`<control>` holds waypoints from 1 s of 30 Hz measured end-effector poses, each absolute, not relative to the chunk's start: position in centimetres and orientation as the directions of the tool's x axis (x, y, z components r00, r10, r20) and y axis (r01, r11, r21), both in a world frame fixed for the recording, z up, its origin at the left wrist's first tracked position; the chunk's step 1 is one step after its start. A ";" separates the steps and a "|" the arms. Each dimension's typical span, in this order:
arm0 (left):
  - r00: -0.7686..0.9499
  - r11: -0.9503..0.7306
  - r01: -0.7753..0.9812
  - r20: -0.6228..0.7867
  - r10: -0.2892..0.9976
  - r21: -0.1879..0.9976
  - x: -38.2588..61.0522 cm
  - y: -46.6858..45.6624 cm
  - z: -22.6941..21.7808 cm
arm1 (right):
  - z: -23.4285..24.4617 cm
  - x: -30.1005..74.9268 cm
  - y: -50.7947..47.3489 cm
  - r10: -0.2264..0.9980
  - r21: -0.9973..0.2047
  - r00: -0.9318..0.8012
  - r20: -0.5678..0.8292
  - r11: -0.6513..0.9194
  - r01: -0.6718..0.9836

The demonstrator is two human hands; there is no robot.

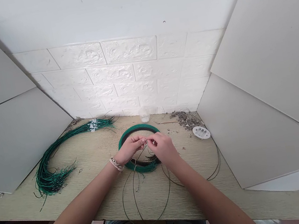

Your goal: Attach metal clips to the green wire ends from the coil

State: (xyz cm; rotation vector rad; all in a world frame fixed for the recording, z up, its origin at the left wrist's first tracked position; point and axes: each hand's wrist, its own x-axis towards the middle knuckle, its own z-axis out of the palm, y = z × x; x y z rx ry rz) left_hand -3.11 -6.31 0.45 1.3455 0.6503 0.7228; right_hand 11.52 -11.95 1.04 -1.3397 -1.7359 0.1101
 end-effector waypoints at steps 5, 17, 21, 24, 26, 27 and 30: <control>0.624 0.051 -0.059 -0.003 0.781 0.997 -3.1 -6.4 0.6 | 0.9 11.5 -11.9 0.798 -0.530 -0.014 0.602 0.412 0.741; 0.594 -0.098 0.076 0.034 0.803 0.992 -3.2 -6.6 1.3 | 0.6 11.5 -12.0 0.823 -0.523 -0.026 0.568 0.385 0.761; 0.579 -0.157 0.156 0.038 0.815 0.975 -3.2 -6.6 1.1 | 0.5 11.3 -12.0 0.831 -0.506 -0.024 0.556 0.361 0.783; 0.560 -0.175 0.203 0.032 0.828 0.964 -3.2 -6.6 1.1 | 0.4 11.3 -12.0 0.835 -0.490 -0.042 0.548 0.362 0.793; 0.556 -0.182 0.219 0.030 0.830 0.959 -3.2 -6.6 1.1 | 0.3 11.2 -12.0 0.837 -0.491 -0.045 0.545 0.362 0.792; 0.555 -0.184 0.224 0.030 0.831 0.957 -3.1 -6.6 1.1 | 0.3 11.2 -12.0 0.838 -0.497 -0.040 0.544 0.360 0.790; 0.555 -0.201 0.232 0.040 0.831 0.952 -3.1 -6.6 1.0 | 0.3 11.2 -12.0 0.842 -0.526 -0.011 0.539 0.347 0.777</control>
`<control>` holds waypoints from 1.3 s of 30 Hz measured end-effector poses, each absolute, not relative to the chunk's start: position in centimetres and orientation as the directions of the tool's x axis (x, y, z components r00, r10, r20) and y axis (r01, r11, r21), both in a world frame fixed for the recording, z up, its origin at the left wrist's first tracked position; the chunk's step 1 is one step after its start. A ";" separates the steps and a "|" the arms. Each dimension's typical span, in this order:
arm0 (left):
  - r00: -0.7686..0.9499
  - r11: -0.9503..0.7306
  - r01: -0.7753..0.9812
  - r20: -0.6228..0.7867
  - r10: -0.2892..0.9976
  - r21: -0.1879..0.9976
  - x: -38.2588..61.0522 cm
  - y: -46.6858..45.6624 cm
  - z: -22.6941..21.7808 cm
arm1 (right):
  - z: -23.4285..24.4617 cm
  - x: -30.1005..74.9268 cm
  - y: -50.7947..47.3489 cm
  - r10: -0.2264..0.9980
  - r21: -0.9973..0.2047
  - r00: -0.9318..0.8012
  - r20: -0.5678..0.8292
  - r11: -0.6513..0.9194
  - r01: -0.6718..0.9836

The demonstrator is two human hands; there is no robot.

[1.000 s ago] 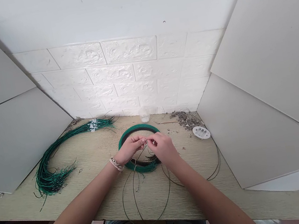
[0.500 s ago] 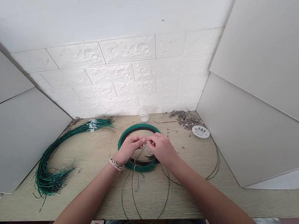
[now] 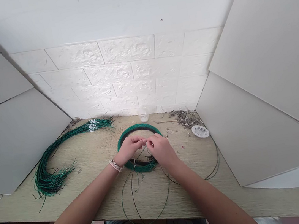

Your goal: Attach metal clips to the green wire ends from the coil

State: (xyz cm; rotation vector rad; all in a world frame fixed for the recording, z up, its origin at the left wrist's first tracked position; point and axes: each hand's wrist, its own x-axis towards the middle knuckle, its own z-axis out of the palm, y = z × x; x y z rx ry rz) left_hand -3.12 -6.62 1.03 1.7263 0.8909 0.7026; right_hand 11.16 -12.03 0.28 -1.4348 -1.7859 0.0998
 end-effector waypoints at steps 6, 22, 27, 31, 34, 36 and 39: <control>0.538 -0.202 0.256 0.034 0.842 0.945 -3.0 -6.6 0.6 | 0.3 11.1 -11.9 0.876 -0.620 0.054 0.480 0.295 0.727; 0.640 -0.256 0.239 0.046 0.767 0.937 -3.9 -5.9 1.6 | 1.1 11.7 -11.6 0.928 -0.761 -0.103 0.357 0.353 0.544; 0.715 -0.257 0.201 0.038 0.699 0.945 -4.3 -5.6 1.7 | 0.9 12.0 -11.4 0.960 -0.854 -0.096 0.262 0.277 0.440; 0.695 -0.207 0.155 0.043 0.718 0.966 -4.3 -5.7 2.0 | 0.7 12.1 -11.1 0.980 -0.908 -0.043 0.195 0.197 0.371; 0.622 -0.186 0.144 0.058 0.781 0.972 -4.3 -5.8 2.2 | 0.3 12.3 -10.8 0.981 -0.923 -0.016 0.194 0.188 0.336; 0.598 -0.180 0.145 0.059 0.799 0.973 -4.3 -5.7 2.2 | -0.2 12.3 -10.5 0.978 -0.927 -0.005 0.207 0.198 0.319; 0.612 -0.165 0.140 0.045 0.789 0.976 -4.3 -5.6 2.0 | -0.7 12.2 -10.4 0.974 -0.924 0.010 0.228 0.214 0.316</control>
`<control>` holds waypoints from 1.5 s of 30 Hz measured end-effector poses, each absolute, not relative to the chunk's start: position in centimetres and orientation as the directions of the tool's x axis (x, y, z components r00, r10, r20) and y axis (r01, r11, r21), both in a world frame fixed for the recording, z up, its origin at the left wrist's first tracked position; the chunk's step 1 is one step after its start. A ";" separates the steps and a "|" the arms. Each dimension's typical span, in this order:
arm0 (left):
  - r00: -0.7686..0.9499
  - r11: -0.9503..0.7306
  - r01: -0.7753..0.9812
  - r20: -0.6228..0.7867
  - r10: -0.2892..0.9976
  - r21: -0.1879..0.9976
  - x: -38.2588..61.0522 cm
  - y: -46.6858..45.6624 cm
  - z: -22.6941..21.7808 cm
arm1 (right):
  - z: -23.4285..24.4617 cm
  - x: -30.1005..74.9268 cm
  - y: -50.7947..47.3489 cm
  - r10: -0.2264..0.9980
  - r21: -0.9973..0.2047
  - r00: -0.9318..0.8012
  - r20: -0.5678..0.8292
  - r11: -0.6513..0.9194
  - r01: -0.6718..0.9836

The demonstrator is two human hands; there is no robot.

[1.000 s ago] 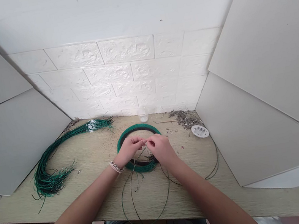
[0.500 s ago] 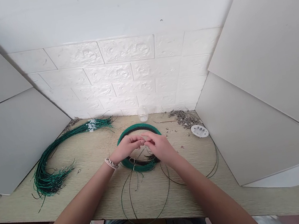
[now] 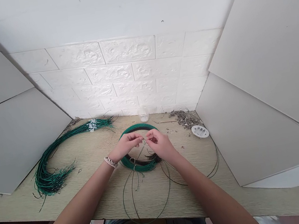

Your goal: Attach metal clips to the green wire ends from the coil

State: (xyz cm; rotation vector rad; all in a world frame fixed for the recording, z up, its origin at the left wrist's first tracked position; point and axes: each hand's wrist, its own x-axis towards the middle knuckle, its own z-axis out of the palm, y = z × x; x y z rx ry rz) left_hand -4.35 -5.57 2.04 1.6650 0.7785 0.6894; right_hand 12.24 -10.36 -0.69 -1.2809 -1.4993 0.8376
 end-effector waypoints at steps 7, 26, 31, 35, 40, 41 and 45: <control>0.658 -0.157 0.153 0.018 0.753 0.976 -4.4 -5.3 1.6 | -0.3 11.9 -10.8 0.971 -0.908 -0.014 0.241 0.230 0.349; 0.615 -0.091 0.158 -0.025 0.788 0.983 -4.1 -6.0 1.7 | 0.6 11.6 -11.6 0.898 -0.767 0.021 0.440 0.364 0.528; 0.560 -0.122 0.204 -0.014 0.829 0.971 -3.8 -6.4 2.0 | 0.3 11.0 -11.8 0.873 -0.699 0.030 0.486 0.368 0.613; 0.510 -0.184 0.254 0.030 0.860 0.949 -3.6 -6.7 1.9 | 0.4 10.6 -11.9 0.934 -0.833 0.148 0.325 0.208 0.513; 0.470 -0.232 0.285 0.076 0.880 0.930 -3.2 -7.0 2.1 | 0.0 10.4 -11.5 0.977 -0.961 0.190 0.101 0.047 0.273; 0.461 -0.244 0.294 0.087 0.883 0.924 -3.2 -7.0 2.2 | -0.2 10.3 -11.4 0.980 -0.972 0.186 0.073 0.028 0.231; 0.411 -0.247 0.296 0.111 0.905 0.923 -3.1 -6.9 2.2 | -0.7 9.8 -11.1 0.989 -0.995 0.139 -0.041 -0.053 0.087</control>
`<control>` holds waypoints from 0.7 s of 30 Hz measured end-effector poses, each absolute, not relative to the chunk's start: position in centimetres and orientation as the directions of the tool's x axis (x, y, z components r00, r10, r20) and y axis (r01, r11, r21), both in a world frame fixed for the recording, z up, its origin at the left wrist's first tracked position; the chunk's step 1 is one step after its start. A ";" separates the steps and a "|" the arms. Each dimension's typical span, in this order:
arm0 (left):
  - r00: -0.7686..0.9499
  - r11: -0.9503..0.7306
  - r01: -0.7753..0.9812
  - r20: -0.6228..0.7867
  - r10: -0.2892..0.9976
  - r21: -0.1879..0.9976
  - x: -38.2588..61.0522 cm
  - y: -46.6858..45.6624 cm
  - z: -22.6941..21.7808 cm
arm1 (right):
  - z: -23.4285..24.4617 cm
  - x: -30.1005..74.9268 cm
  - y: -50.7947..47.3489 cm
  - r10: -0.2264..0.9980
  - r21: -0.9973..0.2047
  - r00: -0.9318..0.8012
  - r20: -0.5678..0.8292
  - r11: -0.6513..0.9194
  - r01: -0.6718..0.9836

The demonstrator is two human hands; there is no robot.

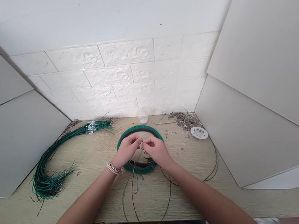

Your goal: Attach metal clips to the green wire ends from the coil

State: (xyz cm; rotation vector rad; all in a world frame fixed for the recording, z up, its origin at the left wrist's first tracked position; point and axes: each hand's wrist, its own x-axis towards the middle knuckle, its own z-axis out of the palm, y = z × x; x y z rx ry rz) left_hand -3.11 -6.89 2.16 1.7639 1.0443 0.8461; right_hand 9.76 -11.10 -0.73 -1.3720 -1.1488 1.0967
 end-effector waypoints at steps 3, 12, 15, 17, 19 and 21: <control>0.373 -0.236 0.259 0.128 0.919 0.937 -3.4 -6.6 2.0 | -0.8 9.1 -11.2 0.985 -0.988 0.078 -0.151 -0.150 -0.022; 0.398 -0.569 0.490 0.411 0.820 0.661 -1.4 -1.3 6.6 | -0.6 9.2 -11.2 0.978 -0.882 0.012 -0.207 -0.181 -0.434; 0.458 -0.583 0.739 0.383 0.802 0.337 0.8 3.0 8.1 | -0.6 9.4 -11.0 0.982 -0.872 0.009 -0.190 -0.165 -0.461; 0.515 -0.554 0.813 0.225 0.827 0.177 2.1 5.5 8.2 | -0.6 9.5 -10.9 0.982 -0.880 0.024 -0.185 -0.155 -0.449; 0.502 -0.521 0.843 0.154 0.851 0.131 3.2 7.1 8.0 | -0.5 9.6 -10.8 0.983 -0.888 0.039 -0.182 -0.147 -0.435; 0.494 -0.507 0.854 0.122 0.861 0.117 4.0 7.9 7.5 | -0.4 9.8 -10.8 0.984 -0.891 0.043 -0.175 -0.140 -0.432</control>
